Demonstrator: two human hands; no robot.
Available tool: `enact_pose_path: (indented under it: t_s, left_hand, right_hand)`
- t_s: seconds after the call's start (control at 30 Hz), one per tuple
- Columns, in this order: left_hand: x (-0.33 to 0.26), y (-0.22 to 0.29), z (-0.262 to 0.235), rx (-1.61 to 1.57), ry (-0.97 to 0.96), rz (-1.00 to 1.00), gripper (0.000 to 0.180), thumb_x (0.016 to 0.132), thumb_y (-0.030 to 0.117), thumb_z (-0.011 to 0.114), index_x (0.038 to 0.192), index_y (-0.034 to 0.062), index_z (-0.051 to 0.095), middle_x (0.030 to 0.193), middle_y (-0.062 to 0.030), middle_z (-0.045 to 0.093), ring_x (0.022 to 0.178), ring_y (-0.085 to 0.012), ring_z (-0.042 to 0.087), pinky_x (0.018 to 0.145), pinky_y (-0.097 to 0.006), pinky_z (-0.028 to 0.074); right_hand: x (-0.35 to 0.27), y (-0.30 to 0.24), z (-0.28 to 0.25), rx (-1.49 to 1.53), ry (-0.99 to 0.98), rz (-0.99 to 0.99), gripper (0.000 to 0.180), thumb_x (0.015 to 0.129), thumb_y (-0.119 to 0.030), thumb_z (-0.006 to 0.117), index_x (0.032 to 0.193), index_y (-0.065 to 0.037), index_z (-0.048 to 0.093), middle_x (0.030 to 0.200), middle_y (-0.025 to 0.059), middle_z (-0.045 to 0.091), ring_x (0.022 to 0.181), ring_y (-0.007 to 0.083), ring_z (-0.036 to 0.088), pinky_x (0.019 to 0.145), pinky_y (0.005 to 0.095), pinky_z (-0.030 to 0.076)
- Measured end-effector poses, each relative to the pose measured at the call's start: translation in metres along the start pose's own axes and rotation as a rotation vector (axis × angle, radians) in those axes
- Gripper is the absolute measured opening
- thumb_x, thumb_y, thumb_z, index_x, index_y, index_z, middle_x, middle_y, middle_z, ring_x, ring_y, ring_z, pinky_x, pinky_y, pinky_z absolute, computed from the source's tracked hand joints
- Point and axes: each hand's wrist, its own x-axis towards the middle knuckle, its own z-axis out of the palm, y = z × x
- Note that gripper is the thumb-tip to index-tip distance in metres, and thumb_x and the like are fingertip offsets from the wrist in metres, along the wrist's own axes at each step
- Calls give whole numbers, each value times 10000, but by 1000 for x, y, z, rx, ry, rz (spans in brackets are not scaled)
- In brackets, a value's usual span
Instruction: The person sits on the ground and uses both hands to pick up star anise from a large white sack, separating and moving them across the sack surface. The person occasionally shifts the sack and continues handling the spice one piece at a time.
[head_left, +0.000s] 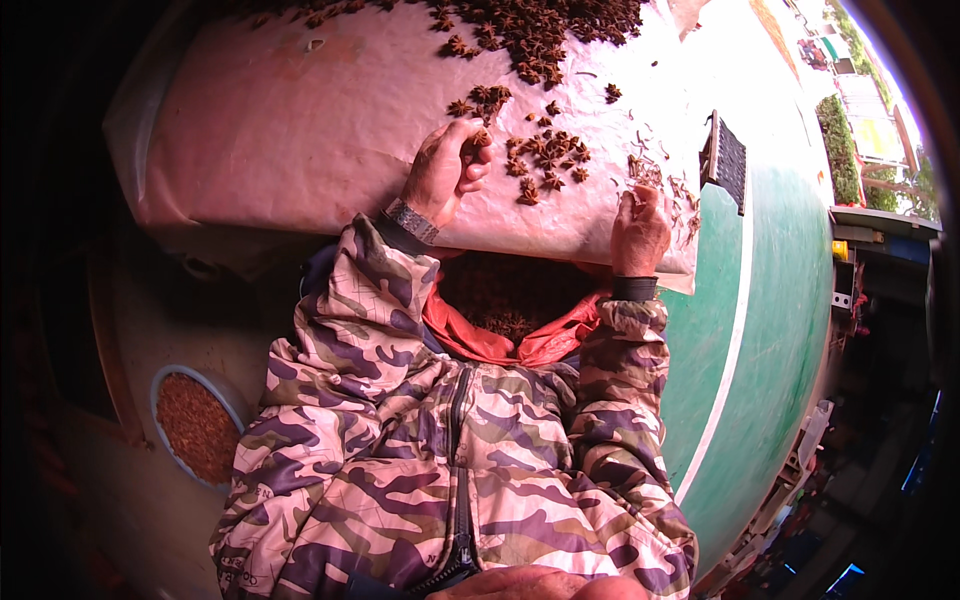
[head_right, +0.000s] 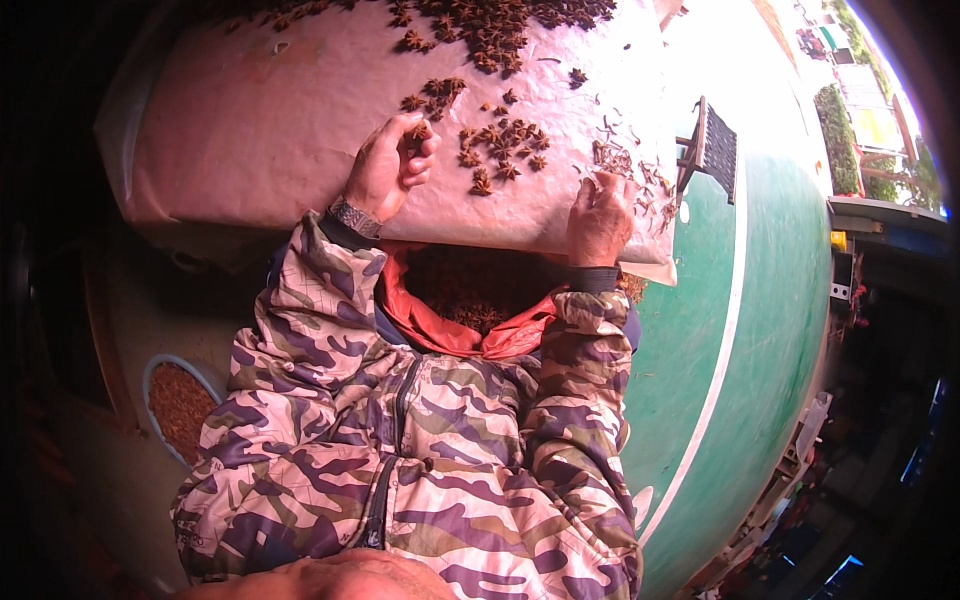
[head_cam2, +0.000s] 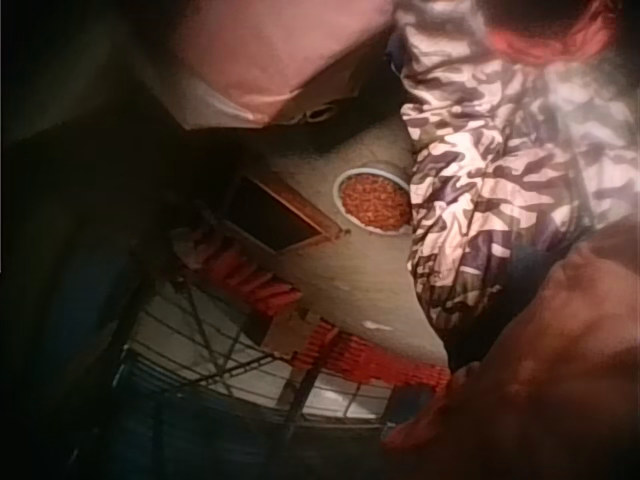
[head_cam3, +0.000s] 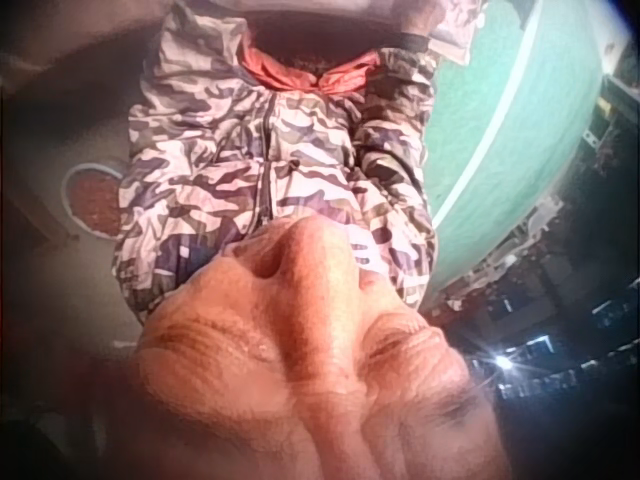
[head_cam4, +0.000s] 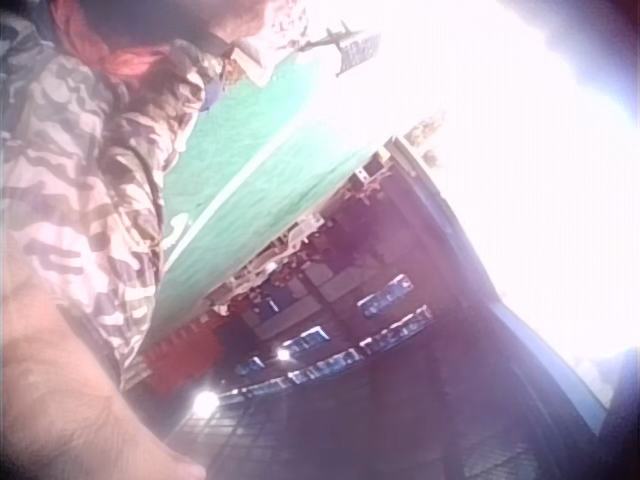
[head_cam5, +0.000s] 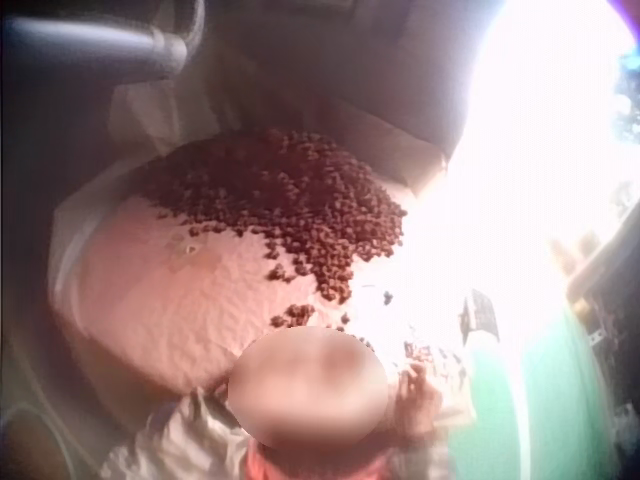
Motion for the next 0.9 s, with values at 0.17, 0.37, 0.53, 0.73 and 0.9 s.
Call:
enact_pose_path:
  t_s: [0.17,0.37,0.53,0.73,0.9]
  left_hand:
    - [3,-11,0,98,10,-13,249,1043,300,600,895,100,604,815,-26,644,613,-60,547,469,-201,358]
    - [6,-18,-4,233,-2,12,126,1048,203,584,1018,90,630,897,-16,700,685,-51,619,526,-198,449]
    - [19,-37,-14,543,-103,224,166,996,156,641,1094,25,669,875,-55,719,684,-79,629,599,-242,516]
    - [9,-56,6,852,-178,273,227,1005,81,649,1207,-21,649,984,-62,733,908,-106,682,812,-276,561]
    - [6,-53,10,795,-207,247,149,1004,99,653,1091,-21,672,957,-57,737,893,-106,680,811,-277,561]
  right_hand:
    - [-18,-61,-12,310,-152,-269,319,844,-213,817,1115,-104,688,1056,146,656,888,349,680,769,450,557]
    - [-31,-65,16,317,-160,-357,161,956,-160,683,1103,-93,680,1022,170,662,835,407,674,696,482,534]
    - [-28,-44,22,579,-285,-197,140,986,-150,671,1084,-53,697,929,184,706,781,355,692,677,449,523]
    - [-29,-58,3,1171,-594,183,200,1035,-147,648,1173,-16,710,888,-15,672,714,45,544,654,209,445]
    - [-36,-66,0,1261,-581,150,263,1042,-147,642,1268,-15,670,913,0,687,732,52,569,654,207,452]
